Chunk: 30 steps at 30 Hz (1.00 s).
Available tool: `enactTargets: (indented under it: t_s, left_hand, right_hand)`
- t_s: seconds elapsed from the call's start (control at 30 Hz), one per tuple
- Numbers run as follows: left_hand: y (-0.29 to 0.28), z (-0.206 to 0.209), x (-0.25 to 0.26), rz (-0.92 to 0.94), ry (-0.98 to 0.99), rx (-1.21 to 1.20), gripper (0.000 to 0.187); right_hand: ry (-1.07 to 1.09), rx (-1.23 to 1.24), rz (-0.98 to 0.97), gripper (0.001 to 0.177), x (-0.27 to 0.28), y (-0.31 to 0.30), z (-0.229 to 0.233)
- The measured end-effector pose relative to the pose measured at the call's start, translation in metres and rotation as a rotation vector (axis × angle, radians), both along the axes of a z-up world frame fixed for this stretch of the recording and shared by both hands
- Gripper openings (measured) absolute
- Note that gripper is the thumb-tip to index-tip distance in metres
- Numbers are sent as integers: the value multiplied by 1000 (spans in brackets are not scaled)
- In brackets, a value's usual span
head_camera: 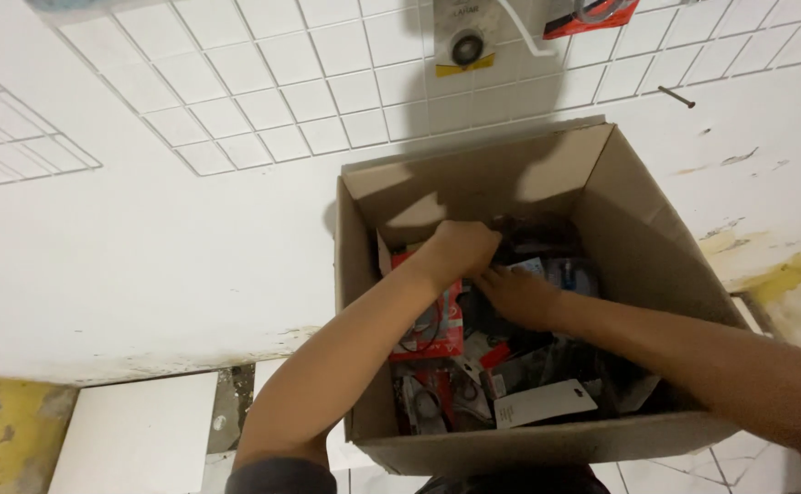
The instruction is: The person cleans various packaged items retrieved from a cardboard box using a cloth. They wipe the surfaces of several small packages and larger red boxes before placing some items onto a wall-mounted grid rack.
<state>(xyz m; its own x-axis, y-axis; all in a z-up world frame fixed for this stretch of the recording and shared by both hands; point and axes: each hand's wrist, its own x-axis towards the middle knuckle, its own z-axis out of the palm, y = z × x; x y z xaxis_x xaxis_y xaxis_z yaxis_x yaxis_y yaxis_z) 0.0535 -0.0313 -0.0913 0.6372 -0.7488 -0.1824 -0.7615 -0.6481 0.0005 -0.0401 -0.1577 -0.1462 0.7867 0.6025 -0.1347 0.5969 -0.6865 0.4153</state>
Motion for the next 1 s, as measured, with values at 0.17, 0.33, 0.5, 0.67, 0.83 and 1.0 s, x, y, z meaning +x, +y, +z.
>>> enactTargets:
  t_s: [0.17, 0.33, 0.5, 0.67, 0.83, 1.0]
  left_hand:
    - [10, -38, -1, -73, -117, 24, 28]
    - [20, -91, 13, -22, -101, 189, 22]
    - [19, -88, 5, -181, -244, 367, 30]
    - [22, -94, 36, -168, -216, 341, 29]
    - [40, 13, 22, -59, 25, 231, 28]
    - [35, 17, 36, -33, 457, -110, 28]
  right_hand:
    - [334, 121, -7, 50, 9, -11, -18]
    - [412, 24, -61, 29, 13, -15, -4]
    - [719, 255, -171, 53, 12, -20, -24]
    - [824, 216, -239, 72, 13, -10, 62]
    - [715, 348, -546, 110, 19, -33, 149]
    - [938, 692, -552, 100, 10, -34, 205]
